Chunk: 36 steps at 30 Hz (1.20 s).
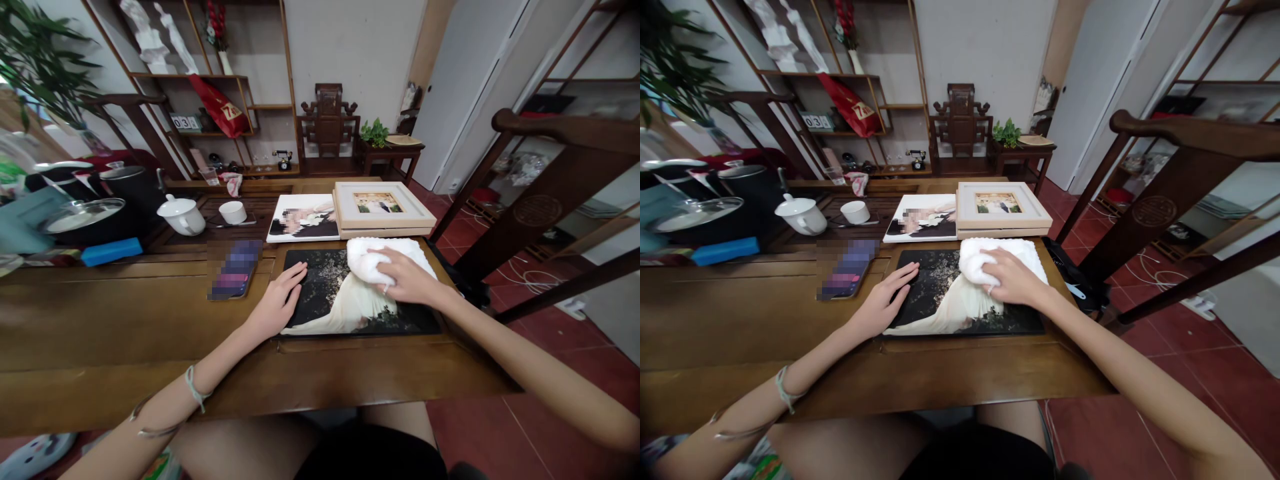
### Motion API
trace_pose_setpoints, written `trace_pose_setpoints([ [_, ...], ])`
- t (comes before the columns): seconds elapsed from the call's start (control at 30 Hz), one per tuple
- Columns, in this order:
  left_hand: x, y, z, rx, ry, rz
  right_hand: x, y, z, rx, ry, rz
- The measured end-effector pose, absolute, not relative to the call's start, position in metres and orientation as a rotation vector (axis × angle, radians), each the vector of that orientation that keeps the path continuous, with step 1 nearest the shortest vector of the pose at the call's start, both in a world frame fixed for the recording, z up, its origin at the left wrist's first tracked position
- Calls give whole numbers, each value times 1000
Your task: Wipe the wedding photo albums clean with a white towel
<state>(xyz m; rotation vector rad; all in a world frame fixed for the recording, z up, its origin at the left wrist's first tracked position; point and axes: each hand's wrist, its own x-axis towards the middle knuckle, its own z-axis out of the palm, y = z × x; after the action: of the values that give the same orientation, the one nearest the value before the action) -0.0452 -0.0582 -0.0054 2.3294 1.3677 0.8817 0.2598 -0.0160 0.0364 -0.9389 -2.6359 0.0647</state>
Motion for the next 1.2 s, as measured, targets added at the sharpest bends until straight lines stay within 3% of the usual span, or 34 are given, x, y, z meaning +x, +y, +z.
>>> trace_pose_setpoints([
  [0.3, -44, -58, -5, 2325, 1389, 882, 223, -122, 39, -550, -2842, 292],
  [0.77, -43, -59, -4, 2341, 1376, 882, 241, -2, 41, -1090, -2617, -66],
  [1.07, -44, -59, -1, 2337, 1378, 847, 197, -106, 47, -461, -2965, 185],
  [1.2, -44, -59, -2, 2334, 1371, 855, 198, -93, 47, -495, -2927, 218],
])
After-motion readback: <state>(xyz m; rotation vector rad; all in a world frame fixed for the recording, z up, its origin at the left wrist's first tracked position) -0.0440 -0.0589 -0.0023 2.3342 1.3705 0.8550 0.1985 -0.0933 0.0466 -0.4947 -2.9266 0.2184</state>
